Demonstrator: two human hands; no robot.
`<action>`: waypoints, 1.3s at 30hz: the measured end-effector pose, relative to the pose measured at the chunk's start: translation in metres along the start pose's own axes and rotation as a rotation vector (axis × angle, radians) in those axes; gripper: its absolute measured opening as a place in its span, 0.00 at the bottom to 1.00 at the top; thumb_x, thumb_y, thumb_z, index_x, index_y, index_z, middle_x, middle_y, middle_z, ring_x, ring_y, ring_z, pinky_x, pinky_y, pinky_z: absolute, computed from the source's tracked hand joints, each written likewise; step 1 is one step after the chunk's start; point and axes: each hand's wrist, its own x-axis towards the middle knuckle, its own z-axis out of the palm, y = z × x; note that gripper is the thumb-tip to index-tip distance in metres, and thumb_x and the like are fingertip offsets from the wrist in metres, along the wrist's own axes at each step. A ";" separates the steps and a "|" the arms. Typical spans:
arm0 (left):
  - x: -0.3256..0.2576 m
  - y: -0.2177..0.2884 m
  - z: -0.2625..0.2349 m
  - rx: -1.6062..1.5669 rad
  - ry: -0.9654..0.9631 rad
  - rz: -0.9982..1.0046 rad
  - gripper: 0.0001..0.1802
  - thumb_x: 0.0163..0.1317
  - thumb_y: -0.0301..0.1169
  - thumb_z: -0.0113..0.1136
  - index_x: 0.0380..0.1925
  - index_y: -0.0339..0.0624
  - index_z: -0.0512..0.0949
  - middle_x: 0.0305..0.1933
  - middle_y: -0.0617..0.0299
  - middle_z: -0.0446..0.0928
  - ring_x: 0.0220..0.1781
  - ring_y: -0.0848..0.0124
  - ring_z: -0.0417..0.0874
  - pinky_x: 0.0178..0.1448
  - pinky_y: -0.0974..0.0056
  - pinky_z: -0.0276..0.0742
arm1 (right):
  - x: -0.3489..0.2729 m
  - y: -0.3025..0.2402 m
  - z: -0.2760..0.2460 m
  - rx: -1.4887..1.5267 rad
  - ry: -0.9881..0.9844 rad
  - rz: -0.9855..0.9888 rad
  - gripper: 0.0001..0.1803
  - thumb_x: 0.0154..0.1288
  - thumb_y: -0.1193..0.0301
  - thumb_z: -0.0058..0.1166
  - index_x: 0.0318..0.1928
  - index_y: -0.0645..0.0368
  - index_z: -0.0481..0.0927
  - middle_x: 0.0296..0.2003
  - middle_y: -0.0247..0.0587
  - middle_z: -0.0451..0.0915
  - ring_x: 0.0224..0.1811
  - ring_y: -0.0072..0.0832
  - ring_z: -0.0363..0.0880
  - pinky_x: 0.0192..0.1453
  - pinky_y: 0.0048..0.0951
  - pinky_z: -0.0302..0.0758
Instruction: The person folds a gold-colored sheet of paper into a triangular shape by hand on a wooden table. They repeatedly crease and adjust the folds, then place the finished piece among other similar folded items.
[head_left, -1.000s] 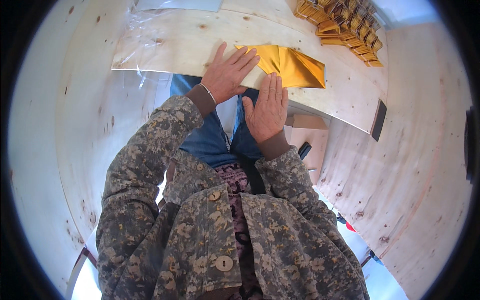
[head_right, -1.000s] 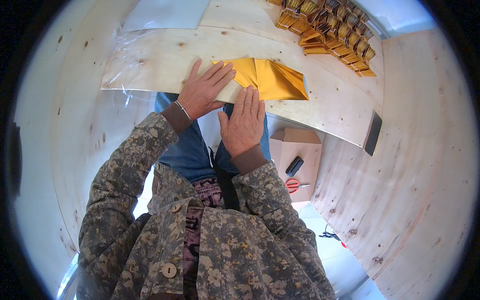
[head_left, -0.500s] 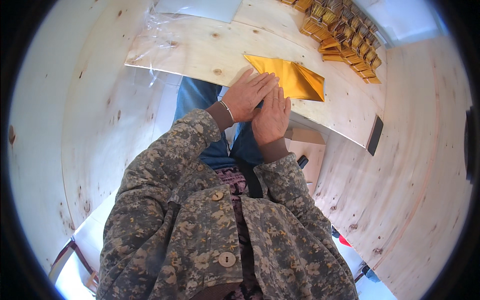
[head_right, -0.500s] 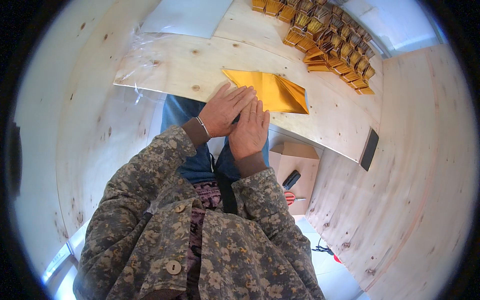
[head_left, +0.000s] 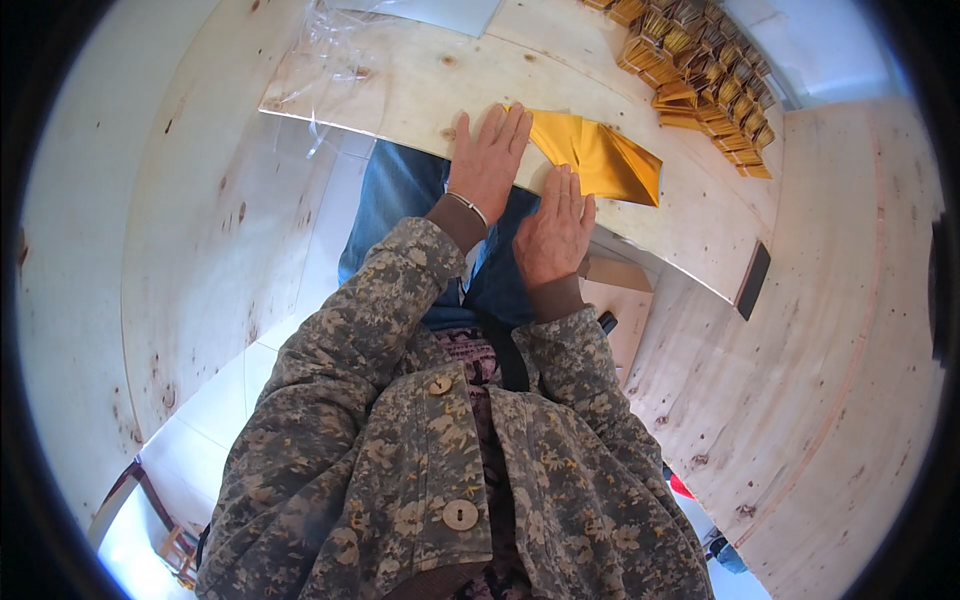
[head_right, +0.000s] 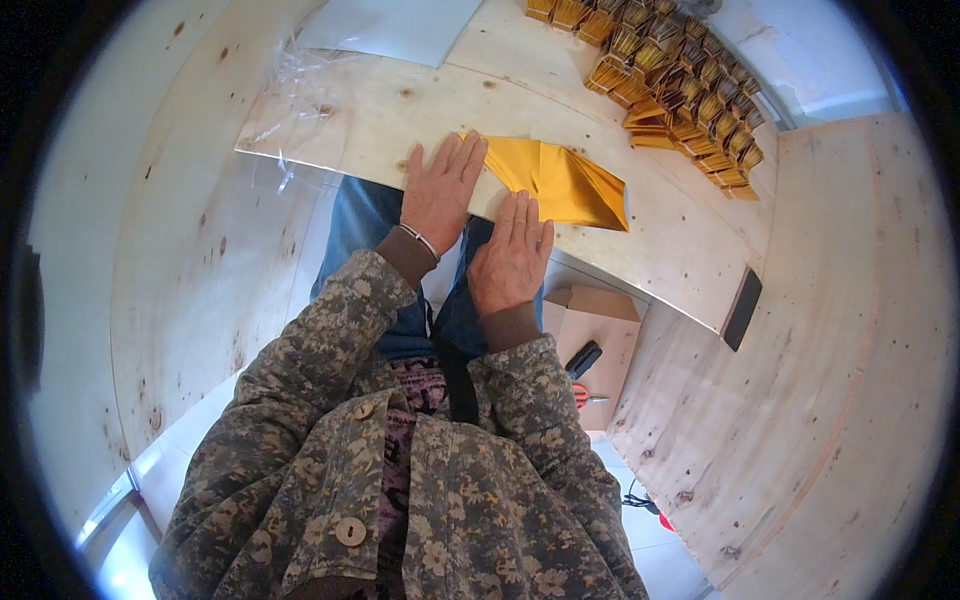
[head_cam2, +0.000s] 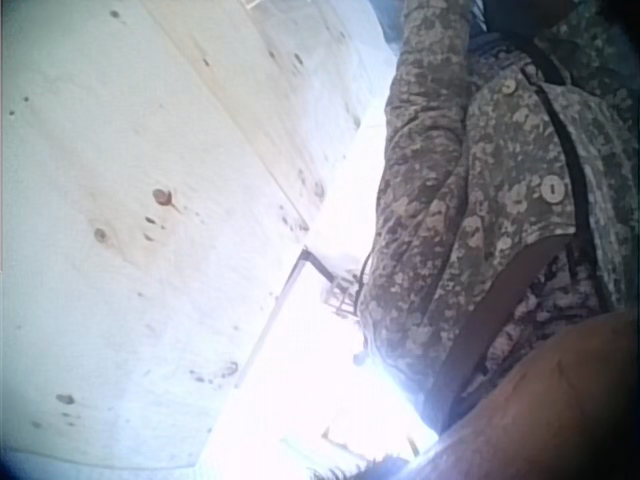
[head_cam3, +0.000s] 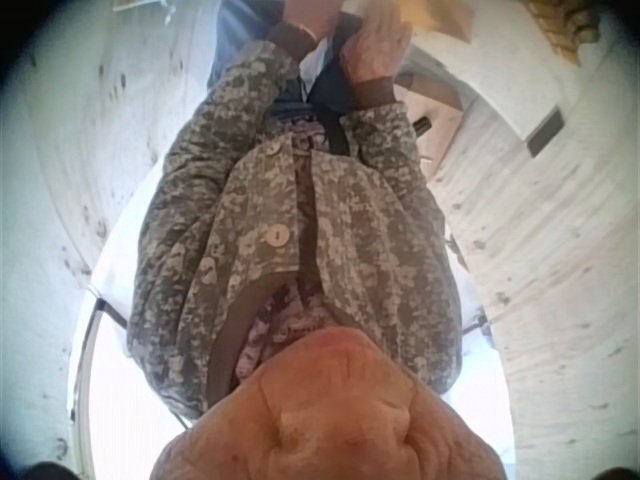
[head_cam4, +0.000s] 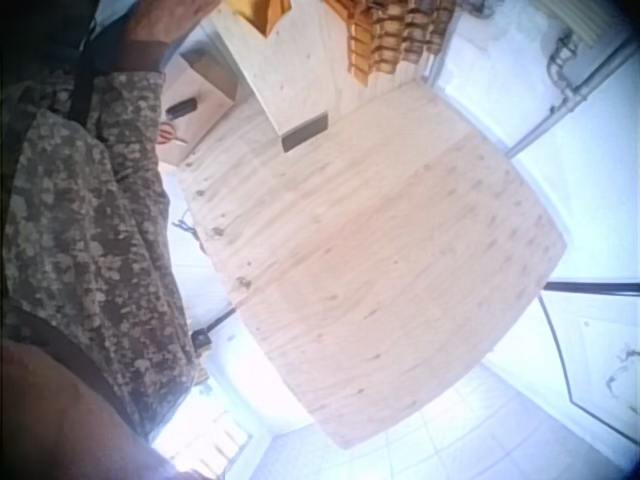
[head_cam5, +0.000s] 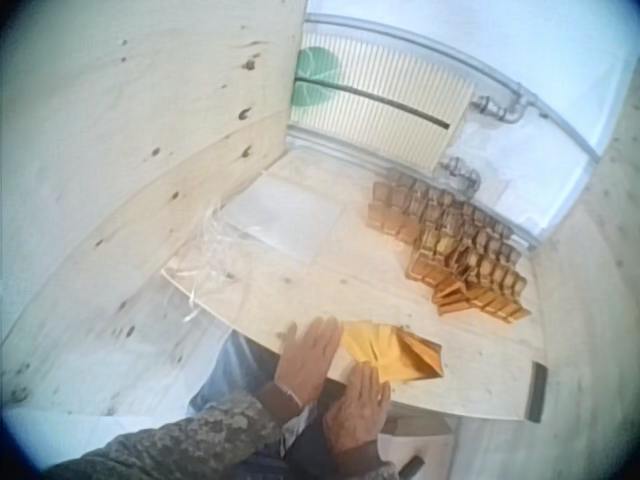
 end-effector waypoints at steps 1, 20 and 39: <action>0.000 -0.001 0.000 -0.013 0.009 0.000 0.41 0.58 0.29 0.61 0.74 0.45 0.62 0.78 0.60 0.62 0.78 0.59 0.61 0.74 0.37 0.56 | 0.000 0.000 0.000 0.003 -0.010 0.011 0.37 0.61 0.73 0.50 0.72 0.67 0.62 0.73 0.53 0.64 0.78 0.44 0.58 0.81 0.52 0.45; -0.002 -0.012 -0.014 -0.115 0.044 0.009 0.44 0.54 0.32 0.67 0.73 0.46 0.63 0.78 0.58 0.61 0.79 0.58 0.60 0.76 0.40 0.54 | -0.001 0.002 0.005 0.023 0.014 -0.008 0.39 0.60 0.71 0.54 0.73 0.67 0.62 0.74 0.54 0.63 0.79 0.46 0.57 0.81 0.55 0.44; -0.012 0.007 -0.017 -0.263 -0.120 0.256 0.45 0.52 0.33 0.71 0.73 0.49 0.65 0.78 0.59 0.61 0.80 0.59 0.58 0.77 0.34 0.49 | 0.005 0.054 -0.031 0.417 0.567 0.121 0.14 0.66 0.75 0.54 0.50 0.63 0.83 0.46 0.51 0.85 0.51 0.44 0.84 0.59 0.40 0.77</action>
